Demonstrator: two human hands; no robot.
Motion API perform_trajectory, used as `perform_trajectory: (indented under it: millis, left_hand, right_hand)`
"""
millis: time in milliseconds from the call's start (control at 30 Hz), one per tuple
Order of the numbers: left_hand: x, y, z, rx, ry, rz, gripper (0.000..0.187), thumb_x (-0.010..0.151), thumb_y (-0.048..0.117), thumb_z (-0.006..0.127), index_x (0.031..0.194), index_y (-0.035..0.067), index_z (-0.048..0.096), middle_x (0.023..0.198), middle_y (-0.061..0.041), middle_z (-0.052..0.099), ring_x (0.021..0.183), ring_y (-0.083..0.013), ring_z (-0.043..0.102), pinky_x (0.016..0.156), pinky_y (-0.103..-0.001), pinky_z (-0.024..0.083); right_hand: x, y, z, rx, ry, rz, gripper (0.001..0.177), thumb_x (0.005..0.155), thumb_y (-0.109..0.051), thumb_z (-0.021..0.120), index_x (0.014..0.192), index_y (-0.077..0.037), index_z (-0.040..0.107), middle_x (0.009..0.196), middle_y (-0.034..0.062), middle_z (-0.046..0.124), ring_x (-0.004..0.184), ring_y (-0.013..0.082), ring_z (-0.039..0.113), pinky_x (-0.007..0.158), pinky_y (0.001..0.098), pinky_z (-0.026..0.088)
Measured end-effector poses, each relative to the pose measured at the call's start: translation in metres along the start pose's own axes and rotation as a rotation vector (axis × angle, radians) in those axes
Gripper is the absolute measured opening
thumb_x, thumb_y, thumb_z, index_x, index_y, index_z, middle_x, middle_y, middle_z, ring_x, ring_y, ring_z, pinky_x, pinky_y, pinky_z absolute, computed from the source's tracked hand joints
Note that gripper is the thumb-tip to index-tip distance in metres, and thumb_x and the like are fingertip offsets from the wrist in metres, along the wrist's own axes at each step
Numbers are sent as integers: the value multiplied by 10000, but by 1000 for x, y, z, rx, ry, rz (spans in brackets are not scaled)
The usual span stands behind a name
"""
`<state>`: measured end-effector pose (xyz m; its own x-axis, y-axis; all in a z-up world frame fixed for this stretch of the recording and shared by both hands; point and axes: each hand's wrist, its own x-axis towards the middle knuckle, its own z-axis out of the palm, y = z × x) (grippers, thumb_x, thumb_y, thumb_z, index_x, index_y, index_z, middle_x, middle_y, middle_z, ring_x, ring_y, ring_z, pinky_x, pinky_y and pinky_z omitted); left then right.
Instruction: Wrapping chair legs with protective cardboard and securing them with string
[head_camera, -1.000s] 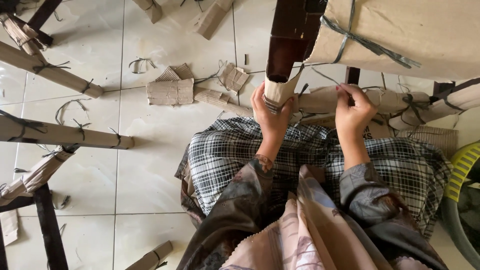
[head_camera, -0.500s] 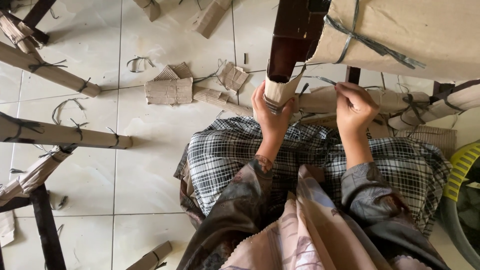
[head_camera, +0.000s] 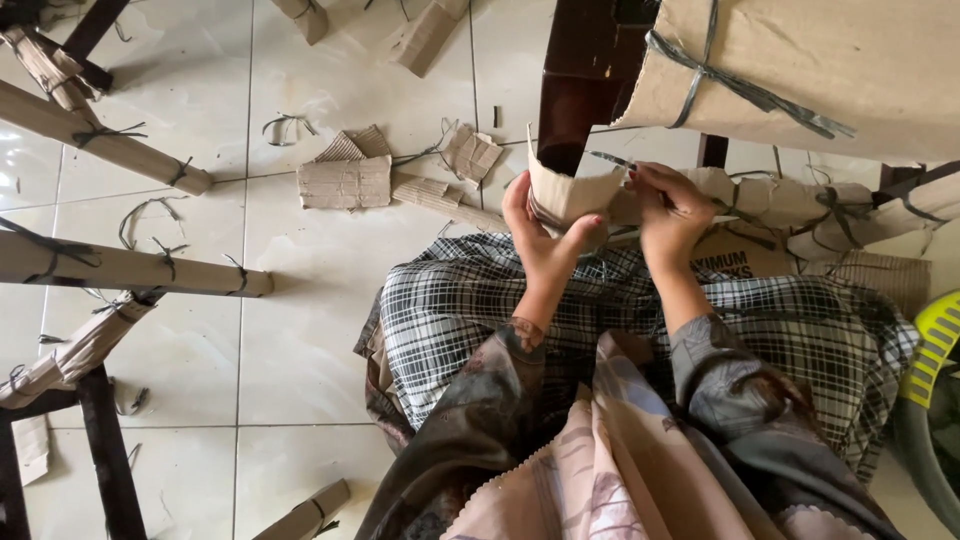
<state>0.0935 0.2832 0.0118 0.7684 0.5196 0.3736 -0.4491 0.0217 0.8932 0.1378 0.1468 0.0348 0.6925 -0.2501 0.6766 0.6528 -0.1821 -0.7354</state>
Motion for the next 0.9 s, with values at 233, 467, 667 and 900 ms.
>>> perform_trajectory:
  millis: [233,467,667,900]
  left_hand:
    - [21,5,-18,-387,327,-334,513,1072,233,530,1501,98,282,1530,-179,275,1448,-393,340,1116,-634,391]
    - [54,28,-30,-290,185,-676,776,1030,458,611,1571,63,221,1604,-312,148,1449,-500,350,1110,-709,337]
    - [75,40,-36,-134,-62,-686,648,1066,368,531,1611,144,261,1531,-424,316,1280,-607,479,1023,-743,374]
    - [61,9,-42,-14,-112,-568,315,1063,108,552,1358,89,662,1277,-251,683,1169,-367,660,897,-445,572]
  right_hand:
    - [5,28,-10,40,-22,82,149,995,152,749,1063,22,773,915,192,768,856,285,755,793,398,608]
    - [33,18,-9,15,-64,31,113,970,147,805,981,34,805,848,235,761,828,316,764,787,397,574]
    - [24,11,5,-45,-120,210,85,967,47,822,1030,-8,806,970,200,771,972,240,729,834,405,573]
    - [24,3,4,2,-166,293,86,991,39,797,1068,-1,796,957,181,764,945,161,689,839,386,571]
